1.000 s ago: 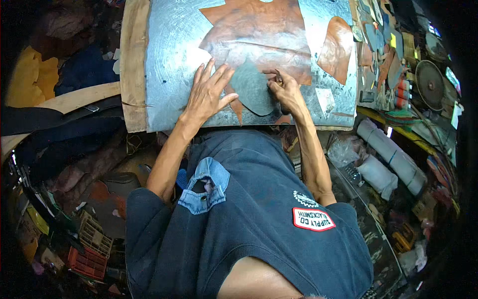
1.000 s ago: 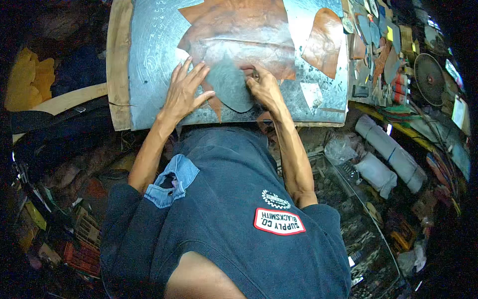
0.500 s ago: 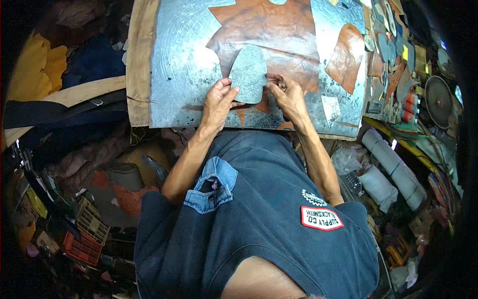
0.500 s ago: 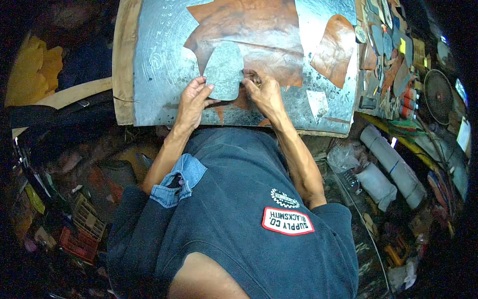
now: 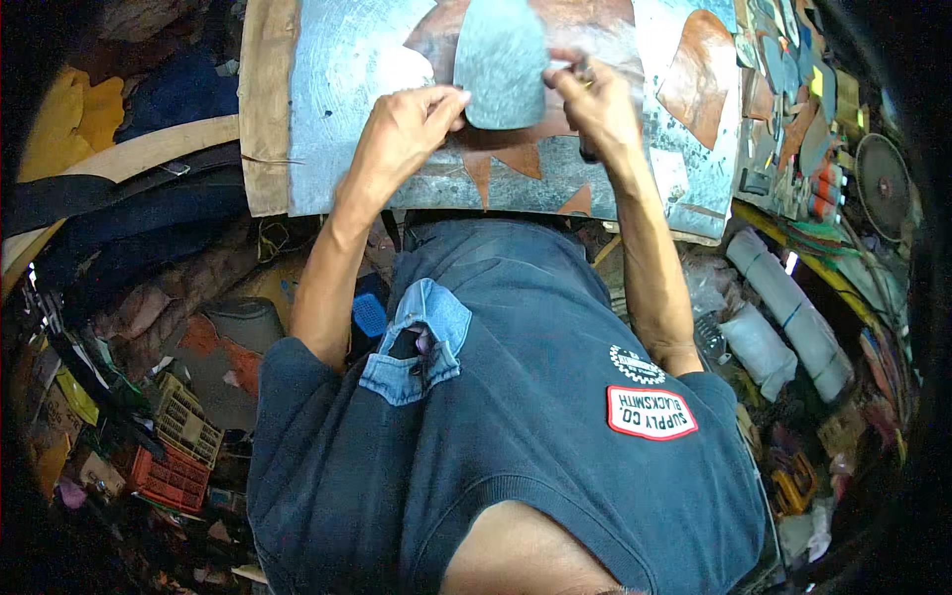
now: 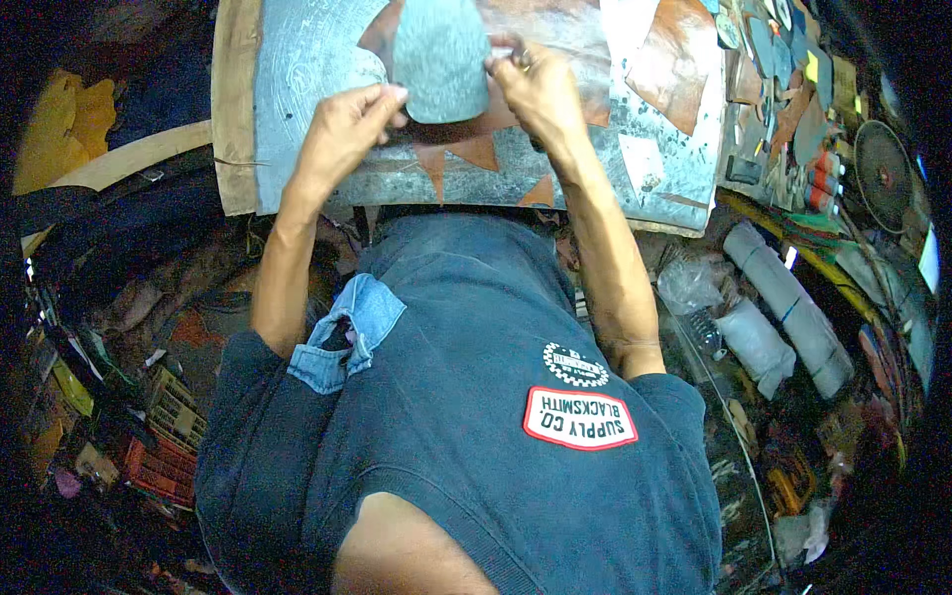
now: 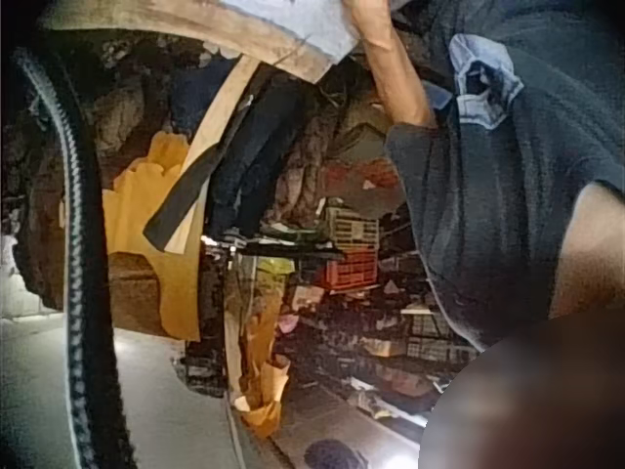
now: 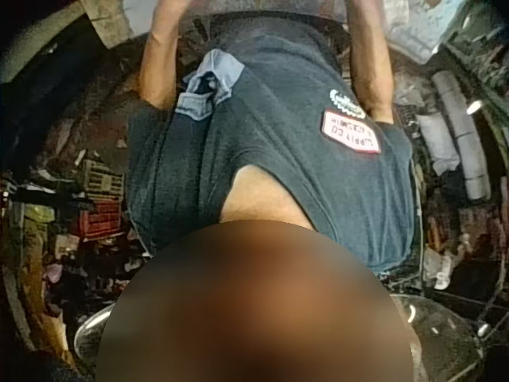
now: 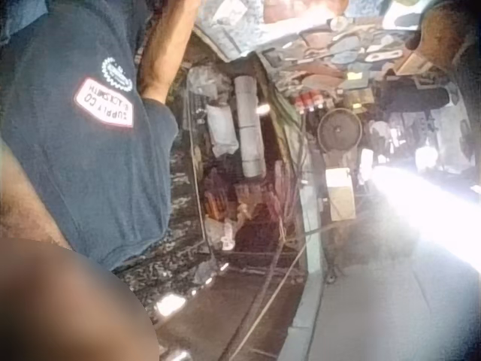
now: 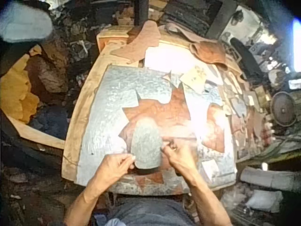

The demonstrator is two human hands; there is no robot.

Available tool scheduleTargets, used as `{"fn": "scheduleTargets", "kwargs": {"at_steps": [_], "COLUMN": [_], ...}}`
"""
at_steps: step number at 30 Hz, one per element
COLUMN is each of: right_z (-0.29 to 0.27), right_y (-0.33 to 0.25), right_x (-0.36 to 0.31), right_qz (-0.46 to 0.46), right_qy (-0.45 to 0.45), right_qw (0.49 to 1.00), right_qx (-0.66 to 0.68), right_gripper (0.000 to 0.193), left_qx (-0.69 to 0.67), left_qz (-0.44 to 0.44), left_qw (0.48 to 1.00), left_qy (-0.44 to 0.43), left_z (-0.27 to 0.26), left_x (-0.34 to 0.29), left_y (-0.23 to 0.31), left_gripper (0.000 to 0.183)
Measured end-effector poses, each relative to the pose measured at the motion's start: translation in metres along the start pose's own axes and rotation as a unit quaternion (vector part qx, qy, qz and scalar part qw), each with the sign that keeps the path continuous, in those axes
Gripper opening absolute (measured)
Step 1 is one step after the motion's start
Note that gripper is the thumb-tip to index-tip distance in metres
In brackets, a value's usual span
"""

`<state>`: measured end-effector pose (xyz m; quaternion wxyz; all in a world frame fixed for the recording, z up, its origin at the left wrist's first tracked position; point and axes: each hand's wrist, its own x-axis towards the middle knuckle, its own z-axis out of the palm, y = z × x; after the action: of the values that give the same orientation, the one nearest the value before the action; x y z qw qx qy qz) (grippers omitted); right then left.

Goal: Cutting out patterns from a piece of brown leather using a sharp hand-held metal tool and stencils.

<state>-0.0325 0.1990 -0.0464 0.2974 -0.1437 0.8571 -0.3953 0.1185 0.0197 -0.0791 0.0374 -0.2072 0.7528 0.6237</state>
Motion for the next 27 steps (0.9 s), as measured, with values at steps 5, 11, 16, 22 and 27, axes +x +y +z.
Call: {"fn": "scheduleTargets", "kwargs": {"at_steps": [5, 11, 16, 22, 27], "right_z": [0.018, 0.028, 0.026, 0.03, 0.03], "right_y": [0.08, 0.078, 0.074, 0.08, 0.086], "right_x": [-0.015, -0.014, -0.016, -0.029, -0.03], "right_qz": [-0.039, -0.069, -0.046, -0.05, -0.061], "right_qy": [0.013, 0.033, -0.009, -0.014, -0.017], "right_qw": [0.99, 0.98, 0.978, 0.983, 0.982], "right_qx": [-0.137, -0.184, -0.203, -0.178, -0.178], "right_gripper": [0.037, 0.043, 0.047, 0.048, 0.048], "left_qx": [0.288, 0.31, 0.307, 0.298, 0.309], "left_qz": [0.088, 0.192, 0.191, 0.174, 0.151], "left_qw": [0.944, 0.916, 0.917, 0.92, 0.918], "left_qy": [0.133, 0.164, 0.167, 0.187, 0.197], "left_z": [0.016, 0.052, 0.061, 0.069, 0.076], "left_x": [-0.021, -0.022, -0.024, -0.034, -0.037], "left_y": [-0.04, -0.059, -0.068, -0.073, -0.071], "left_gripper": [0.03, 0.078, 0.078, 0.074, 0.071]}}
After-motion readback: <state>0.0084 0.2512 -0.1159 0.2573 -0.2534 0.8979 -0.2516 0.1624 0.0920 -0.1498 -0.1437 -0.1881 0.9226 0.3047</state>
